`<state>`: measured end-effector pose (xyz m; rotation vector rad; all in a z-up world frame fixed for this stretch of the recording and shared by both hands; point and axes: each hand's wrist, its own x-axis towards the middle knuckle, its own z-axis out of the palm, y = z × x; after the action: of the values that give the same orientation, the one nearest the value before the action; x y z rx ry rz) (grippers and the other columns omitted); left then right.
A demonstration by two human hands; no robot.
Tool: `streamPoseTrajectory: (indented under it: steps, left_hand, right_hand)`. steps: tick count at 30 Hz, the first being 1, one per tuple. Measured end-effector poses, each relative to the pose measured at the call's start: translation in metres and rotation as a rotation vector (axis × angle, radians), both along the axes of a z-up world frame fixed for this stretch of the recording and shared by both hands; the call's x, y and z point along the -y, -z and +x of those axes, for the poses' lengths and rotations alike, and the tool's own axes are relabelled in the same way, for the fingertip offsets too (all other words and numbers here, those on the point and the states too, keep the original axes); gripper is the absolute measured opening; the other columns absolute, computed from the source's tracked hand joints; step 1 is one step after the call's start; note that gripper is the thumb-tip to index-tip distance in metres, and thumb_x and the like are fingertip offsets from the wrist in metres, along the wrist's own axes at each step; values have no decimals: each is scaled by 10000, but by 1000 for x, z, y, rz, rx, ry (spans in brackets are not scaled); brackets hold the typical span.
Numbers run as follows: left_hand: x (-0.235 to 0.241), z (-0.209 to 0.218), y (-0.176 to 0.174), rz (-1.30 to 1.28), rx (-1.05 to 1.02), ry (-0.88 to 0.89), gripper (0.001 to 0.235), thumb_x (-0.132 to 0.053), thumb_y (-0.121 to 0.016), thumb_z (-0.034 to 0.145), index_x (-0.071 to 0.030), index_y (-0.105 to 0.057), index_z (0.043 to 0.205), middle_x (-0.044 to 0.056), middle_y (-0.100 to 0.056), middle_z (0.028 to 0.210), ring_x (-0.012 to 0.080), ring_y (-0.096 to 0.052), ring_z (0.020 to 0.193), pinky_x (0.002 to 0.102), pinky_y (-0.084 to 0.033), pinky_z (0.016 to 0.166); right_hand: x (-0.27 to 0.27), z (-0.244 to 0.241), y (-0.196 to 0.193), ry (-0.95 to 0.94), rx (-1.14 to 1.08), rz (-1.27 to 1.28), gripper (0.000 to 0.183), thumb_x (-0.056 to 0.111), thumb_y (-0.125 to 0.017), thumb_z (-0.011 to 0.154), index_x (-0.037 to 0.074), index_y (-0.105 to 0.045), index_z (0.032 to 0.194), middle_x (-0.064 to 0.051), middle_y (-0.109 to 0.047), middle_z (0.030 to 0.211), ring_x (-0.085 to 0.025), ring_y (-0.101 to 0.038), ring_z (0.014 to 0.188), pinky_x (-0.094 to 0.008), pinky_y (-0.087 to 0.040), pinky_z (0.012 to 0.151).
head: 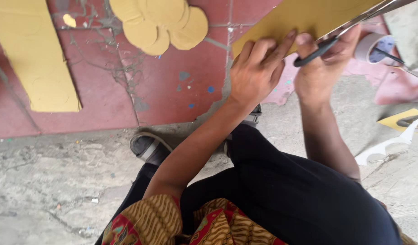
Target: The person uses scissors to cut circular shapes from a sheet of cardboard. They hold the cardboard in their left hand and cut along pre-drawn lines, stacking the finished circles on the floor.
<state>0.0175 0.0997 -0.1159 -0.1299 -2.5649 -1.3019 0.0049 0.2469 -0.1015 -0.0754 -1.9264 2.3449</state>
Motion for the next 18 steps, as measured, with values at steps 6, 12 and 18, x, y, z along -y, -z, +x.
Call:
streamPoseTrajectory:
  steps: [6,12,18]
  left_hand:
    - [32,0,-28,17,-125,45,615,-323,-807,792,-234,-587,1360,17,-575,1212,231,-560,1128,429,-504,921]
    - [75,-27,-39,337,200,-65,736,-447,-759,954,-141,-432,1538,107,-615,1326,207,-662,1125,297,-562,893]
    - [106,-54,-63,371,422,74,448,-349,-721,1016,-141,-617,1400,95,-705,888,188,-662,742,323,-533,733]
  right_hand:
    - [15,-12,-12,128,31,-115,422,-53,-765,899,42,-564,1258,-51,-680,1153,-141,-658,1043,-254,-526,948]
    - [7,8,-16,-78,14,-93,304,-100,-790,1014,72,-559,1112,8,-607,959,-83,-565,845,-219,-444,776]
    - [7,14,-28,-103,75,373,292,86,-827,909,90,-581,1066,-18,-668,979,-57,-544,755,-211,-411,674]
